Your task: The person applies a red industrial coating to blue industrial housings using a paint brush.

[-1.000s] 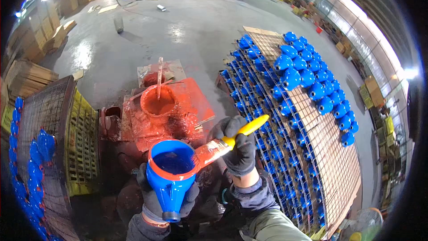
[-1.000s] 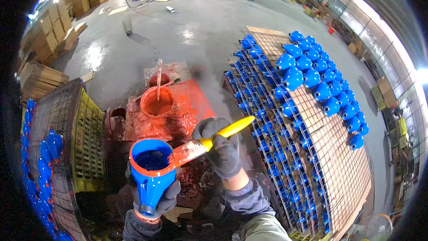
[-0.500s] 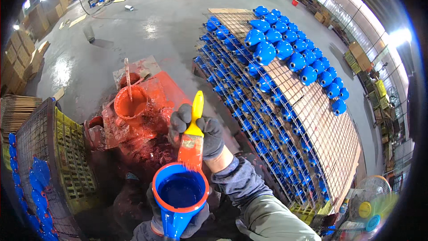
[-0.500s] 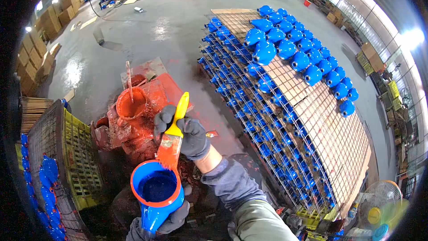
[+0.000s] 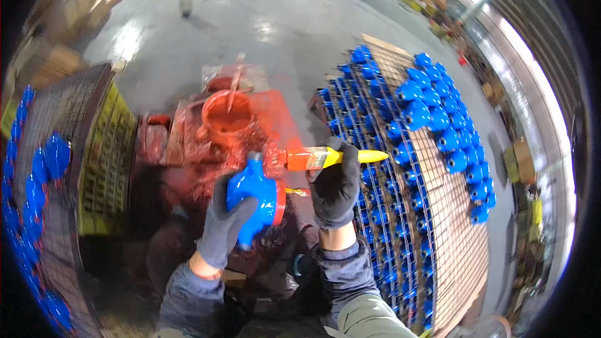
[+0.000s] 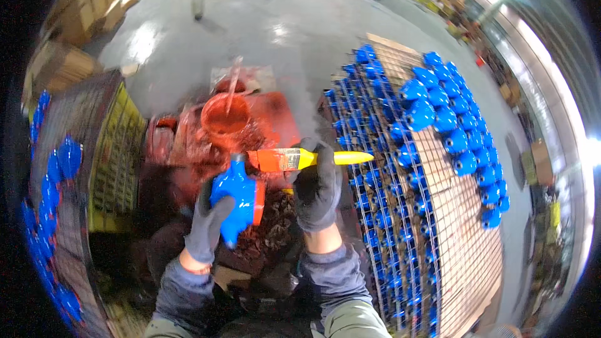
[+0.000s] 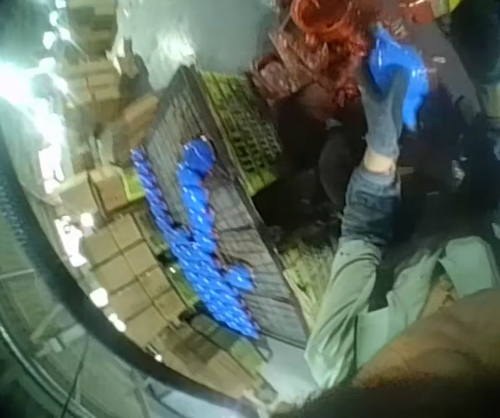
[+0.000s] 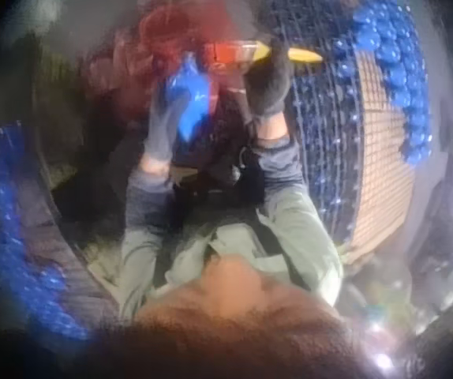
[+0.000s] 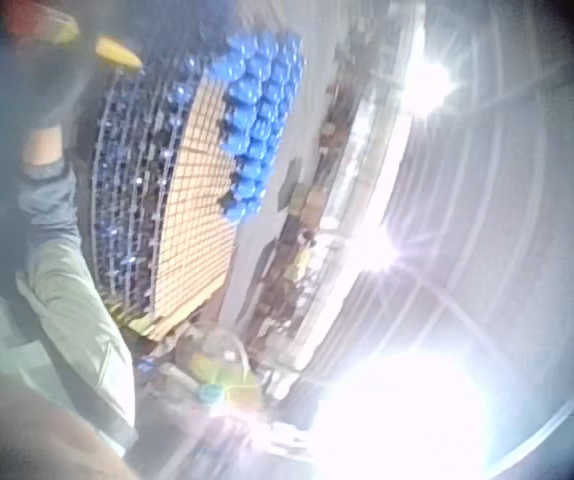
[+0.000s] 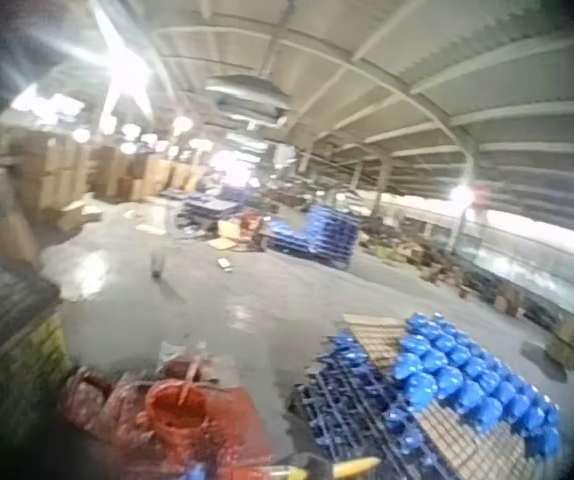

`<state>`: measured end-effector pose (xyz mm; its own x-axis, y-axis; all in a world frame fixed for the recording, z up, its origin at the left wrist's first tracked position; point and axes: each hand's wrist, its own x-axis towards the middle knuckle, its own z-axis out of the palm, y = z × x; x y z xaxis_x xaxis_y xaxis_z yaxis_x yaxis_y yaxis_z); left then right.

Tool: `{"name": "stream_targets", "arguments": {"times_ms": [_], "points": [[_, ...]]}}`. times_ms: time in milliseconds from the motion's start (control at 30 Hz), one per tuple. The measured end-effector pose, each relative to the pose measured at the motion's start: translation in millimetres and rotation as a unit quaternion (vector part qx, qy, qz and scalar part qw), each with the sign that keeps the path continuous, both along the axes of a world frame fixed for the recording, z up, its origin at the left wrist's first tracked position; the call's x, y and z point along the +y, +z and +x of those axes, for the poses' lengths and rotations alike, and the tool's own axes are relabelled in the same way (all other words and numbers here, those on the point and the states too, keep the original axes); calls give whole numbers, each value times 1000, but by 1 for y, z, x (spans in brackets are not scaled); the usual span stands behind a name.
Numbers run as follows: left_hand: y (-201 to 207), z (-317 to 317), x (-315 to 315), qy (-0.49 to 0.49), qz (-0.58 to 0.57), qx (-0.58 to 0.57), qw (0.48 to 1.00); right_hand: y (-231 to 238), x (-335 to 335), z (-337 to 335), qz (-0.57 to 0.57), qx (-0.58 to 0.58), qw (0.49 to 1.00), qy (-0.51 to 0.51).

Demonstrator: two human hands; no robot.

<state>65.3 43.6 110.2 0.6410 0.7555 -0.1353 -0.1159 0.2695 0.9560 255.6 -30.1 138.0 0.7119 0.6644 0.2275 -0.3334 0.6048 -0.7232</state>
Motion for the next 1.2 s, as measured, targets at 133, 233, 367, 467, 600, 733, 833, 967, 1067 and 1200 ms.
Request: {"name": "stream_targets", "arguments": {"times_ms": [133, 233, 367, 467, 600, 733, 833, 967, 1067, 1200], "points": [[-1, -1, 13, 109, 407, 195, 886, 18, 4, -33, -140, -149, 972, -115], [0, -1, 7, 108, 503, 248, 821, 1, 7, -31, -137, -163, 972, -103], [4, -1, -1, 61, 542, 335, 769, -12, 12, -26, -189, -323, 916, -148], [3, 2, -4, 49, 563, 350, 747, -17, 9, -17, -214, -410, 872, -160], [8, 2, -2, 53, 553, 332, 762, -11, 8, -15, -205, -471, 836, -190], [5, -8, 8, 66, 437, 225, 869, -8, 6, -18, -171, -404, 886, -148], [11, -13, 17, 15, 201, 100, 974, -8, 9, -21, -156, -307, 928, -144], [13, -13, 15, -40, -107, -112, 987, -13, 16, -19, -105, -201, 969, -94], [-10, -5, 10, -44, -200, -193, 960, -35, 21, -19, -74, -41, 996, -9], [-24, -3, 3, -109, -516, -380, 760, -68, 33, -25, 36, 228, 945, 232]]}}
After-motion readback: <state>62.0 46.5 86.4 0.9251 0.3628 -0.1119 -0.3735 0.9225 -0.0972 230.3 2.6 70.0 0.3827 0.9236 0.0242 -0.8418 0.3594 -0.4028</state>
